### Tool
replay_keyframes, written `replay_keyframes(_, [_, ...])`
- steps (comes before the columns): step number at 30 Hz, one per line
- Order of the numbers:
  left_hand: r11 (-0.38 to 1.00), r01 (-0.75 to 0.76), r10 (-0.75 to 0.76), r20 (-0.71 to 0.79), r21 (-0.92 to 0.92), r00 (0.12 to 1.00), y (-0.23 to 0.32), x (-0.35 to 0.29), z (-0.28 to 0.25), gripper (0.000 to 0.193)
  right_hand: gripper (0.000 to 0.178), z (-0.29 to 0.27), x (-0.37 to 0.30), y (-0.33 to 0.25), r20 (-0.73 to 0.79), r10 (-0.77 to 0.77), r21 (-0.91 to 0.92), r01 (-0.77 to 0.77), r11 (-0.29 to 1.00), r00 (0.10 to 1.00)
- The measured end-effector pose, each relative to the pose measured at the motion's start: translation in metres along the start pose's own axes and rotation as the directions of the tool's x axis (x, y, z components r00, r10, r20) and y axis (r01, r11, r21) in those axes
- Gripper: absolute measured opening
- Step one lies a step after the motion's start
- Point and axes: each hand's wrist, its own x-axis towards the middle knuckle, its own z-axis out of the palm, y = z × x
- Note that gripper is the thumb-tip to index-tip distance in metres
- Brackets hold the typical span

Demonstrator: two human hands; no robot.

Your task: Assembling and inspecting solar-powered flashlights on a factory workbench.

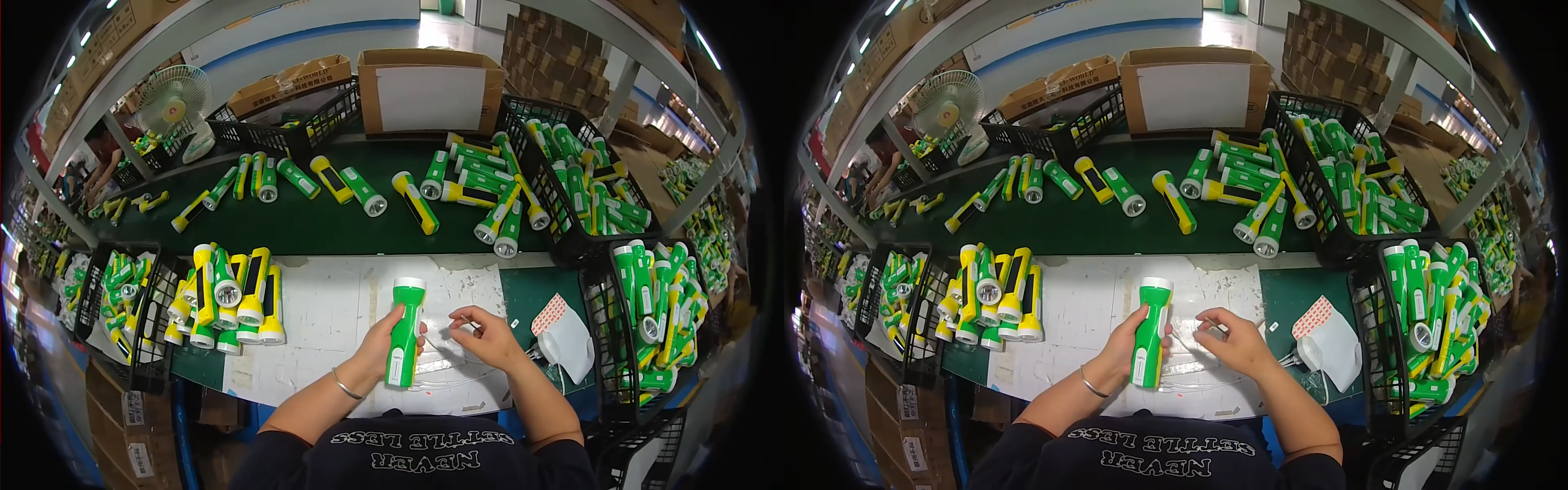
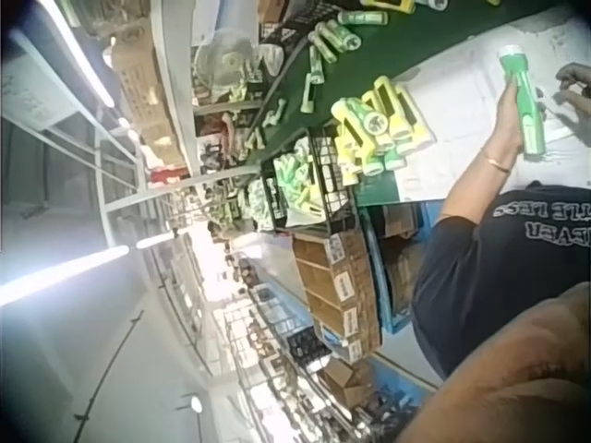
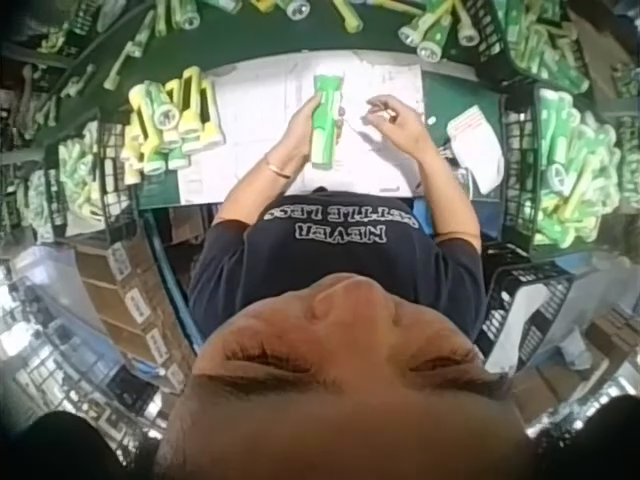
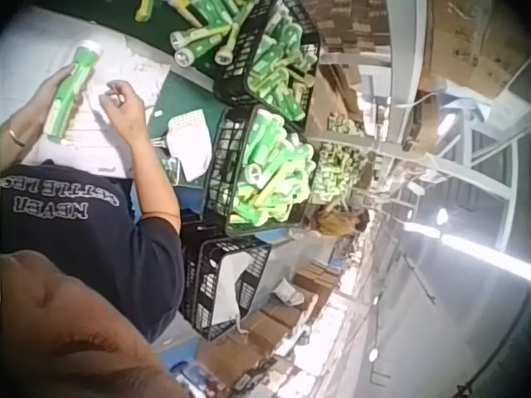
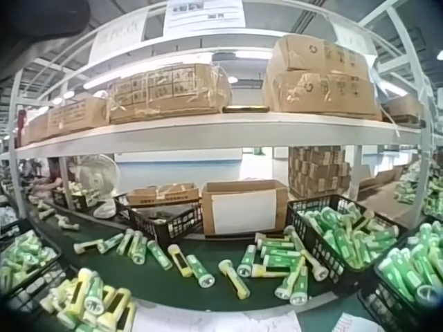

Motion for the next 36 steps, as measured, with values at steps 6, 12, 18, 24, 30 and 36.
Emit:
replay_keyframes(6, [1.000, -0.018, 0.018, -0.028, 0.026, 0.999, -0.002, 0.003, 0.004, 0.036, 0.023, 0.014, -0.014, 0.007, 0.022, -0.076, -0.029, 0.077, 0.997, 0.997])
replay_keyframes(12, [0.998, -0.052, 0.054, -0.065, 0.034, 0.996, -0.003, 0.007, 0.005, 0.037, 0.014, 0.020, -0.012, 0.007, 0.001, -0.382, -0.231, 0.371, 0.899, 0.924])
replay_keyframes(18, [0.926, -0.225, 0.243, -0.022, 0.303, 0.970, 0.008, 0.001, 0.023, 0.034, 0.007, 0.031, -0.013, -0.032, 0.021, -0.518, -0.665, 0.399, 0.631, 0.855])
replay_keyframes(24, [0.774, -0.392, 0.400, 0.095, 0.497, 0.912, -0.004, -0.002, 0.016, 0.036, 0.010, 0.050, -0.008, -0.026, 0.155, -0.617, -0.738, 0.506, 0.447, 0.772])
replay_keyframes(30, [0.812, -0.413, 0.434, 0.046, 0.411, 0.900, 0.019, -0.002, -0.001, 0.052, 0.018, 0.063, -0.040, -0.017, 0.495, -0.634, -0.423, 0.802, 0.423, 0.595])
replay_keyframes(36, [0.806, -0.477, 0.450, 0.160, 0.350, 0.878, 0.012, -0.005, 0.010, 0.047, 0.024, 0.066, -0.018, -0.012, 0.061, -0.664, -0.422, 0.622, 0.659, 0.745])
